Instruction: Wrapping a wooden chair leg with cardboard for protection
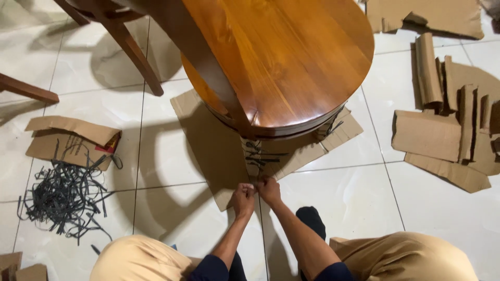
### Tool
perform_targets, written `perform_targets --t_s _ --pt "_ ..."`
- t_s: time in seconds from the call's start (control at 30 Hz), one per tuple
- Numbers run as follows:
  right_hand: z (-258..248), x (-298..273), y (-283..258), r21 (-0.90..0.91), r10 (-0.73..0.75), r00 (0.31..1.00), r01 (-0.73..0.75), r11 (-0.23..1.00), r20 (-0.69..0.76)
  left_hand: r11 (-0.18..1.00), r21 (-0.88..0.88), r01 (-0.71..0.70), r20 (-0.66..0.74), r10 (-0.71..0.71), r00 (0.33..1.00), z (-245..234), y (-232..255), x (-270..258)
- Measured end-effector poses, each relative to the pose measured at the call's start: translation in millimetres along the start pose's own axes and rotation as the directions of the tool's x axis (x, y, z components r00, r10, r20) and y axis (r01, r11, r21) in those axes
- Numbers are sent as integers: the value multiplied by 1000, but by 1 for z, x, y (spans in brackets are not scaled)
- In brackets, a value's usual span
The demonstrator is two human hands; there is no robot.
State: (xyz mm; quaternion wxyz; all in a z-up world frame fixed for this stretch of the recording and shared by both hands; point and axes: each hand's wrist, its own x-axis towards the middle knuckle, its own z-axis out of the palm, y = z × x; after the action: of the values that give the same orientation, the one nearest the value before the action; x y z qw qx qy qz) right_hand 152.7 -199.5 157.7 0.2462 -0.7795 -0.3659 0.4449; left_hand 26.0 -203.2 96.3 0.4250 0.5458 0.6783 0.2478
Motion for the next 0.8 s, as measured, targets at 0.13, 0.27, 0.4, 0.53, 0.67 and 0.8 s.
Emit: perform_targets --t_s 0.13,0.27,0.4,0.53,0.67,0.8 --pt "-6 -11 -7 -182 -82 996 76 980 -21 994 40 -103 -69 105 992 8 -9 3" --pt "10 -10 14 -90 -240 962 229 969 -130 995 7 -95 -33 95 995 10 -21 16" --pt "5 -16 12 -41 -215 961 211 977 -174 985 -168 -39 63 51 997 8 -11 12" --pt "0 -10 10 84 -107 987 118 989 -123 999 -48 13 81 -9 997 3 -5 9" --pt "-18 -27 -22 348 84 996 -92 933 39 997 -70 -37 56 41 998 -2 6 2" --pt "-15 -27 -23 488 45 993 -94 868 111 984 118 -136 40 132 990 -22 37 -22"
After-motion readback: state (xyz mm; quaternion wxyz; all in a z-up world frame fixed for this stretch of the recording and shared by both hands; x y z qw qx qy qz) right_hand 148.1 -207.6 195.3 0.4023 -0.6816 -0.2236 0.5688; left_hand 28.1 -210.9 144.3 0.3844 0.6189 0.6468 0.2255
